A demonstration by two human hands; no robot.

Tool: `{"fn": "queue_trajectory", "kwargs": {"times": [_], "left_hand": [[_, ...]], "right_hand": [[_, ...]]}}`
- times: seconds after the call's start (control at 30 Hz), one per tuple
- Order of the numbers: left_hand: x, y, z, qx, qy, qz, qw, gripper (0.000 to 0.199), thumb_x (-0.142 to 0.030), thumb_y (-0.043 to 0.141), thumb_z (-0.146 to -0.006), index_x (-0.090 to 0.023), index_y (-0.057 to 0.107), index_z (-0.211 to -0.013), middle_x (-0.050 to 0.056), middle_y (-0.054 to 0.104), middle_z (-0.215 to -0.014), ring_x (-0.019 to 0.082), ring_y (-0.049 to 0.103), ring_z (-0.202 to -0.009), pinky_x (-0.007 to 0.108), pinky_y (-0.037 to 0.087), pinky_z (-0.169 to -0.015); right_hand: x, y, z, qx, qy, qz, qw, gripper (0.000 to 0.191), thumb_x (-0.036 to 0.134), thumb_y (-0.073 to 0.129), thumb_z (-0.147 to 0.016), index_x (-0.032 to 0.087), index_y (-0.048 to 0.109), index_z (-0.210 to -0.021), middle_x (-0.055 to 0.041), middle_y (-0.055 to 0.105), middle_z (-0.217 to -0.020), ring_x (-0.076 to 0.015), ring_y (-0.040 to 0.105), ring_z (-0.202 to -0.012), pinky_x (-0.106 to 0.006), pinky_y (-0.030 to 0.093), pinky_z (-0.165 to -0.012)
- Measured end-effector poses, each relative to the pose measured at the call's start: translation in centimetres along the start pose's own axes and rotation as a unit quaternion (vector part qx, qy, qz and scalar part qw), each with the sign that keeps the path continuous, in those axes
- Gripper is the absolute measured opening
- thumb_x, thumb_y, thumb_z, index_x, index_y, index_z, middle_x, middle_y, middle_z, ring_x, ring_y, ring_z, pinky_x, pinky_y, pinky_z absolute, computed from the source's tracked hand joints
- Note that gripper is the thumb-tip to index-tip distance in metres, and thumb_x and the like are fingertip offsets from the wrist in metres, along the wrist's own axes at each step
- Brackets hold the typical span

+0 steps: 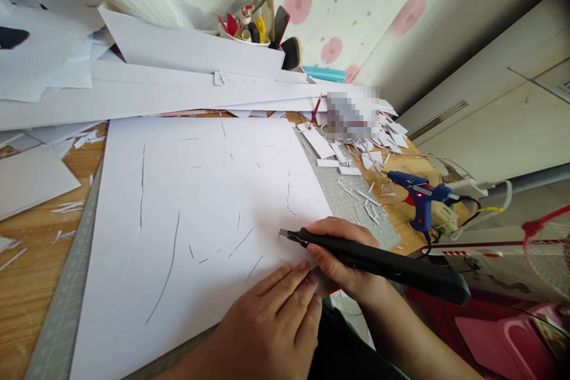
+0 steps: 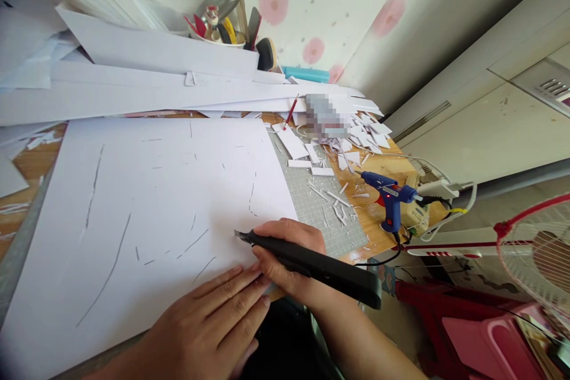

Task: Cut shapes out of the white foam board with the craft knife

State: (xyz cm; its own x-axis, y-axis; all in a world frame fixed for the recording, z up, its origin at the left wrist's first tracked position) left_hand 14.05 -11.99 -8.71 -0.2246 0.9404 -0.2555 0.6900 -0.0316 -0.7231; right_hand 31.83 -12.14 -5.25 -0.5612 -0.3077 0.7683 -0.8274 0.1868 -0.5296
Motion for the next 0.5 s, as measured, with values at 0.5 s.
{"fn": "queue_trajectory", "kwargs": {"times": [0.5], "left_hand": [[-0.1,-0.6,-0.2,0.046,-0.004,-0.036,0.998,0.03,-0.014,0.047,-0.089,-0.015,0.068,-0.111,0.006,0.072,-0.116,0.02,0.065,-0.109,0.034,0.046,-0.105]], "right_hand": [[-0.9,-0.6,-0.8,0.066,-0.075,-0.012,0.995,0.021,0.018,0.065,-0.083,0.022,0.062,-0.103,0.0026,0.06,-0.069,-0.0093,0.055,-0.058,-0.02,0.044,-0.055]]}}
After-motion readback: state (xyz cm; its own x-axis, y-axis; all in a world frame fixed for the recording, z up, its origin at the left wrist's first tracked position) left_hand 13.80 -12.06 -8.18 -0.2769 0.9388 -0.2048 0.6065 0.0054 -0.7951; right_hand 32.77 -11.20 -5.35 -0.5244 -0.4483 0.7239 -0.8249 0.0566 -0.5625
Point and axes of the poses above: each hand's wrist, its own z-axis away from the middle knuckle, its own y-axis out of the palm, x = y × z, the point moved 1 cm from there along -z, towards the middle knuckle
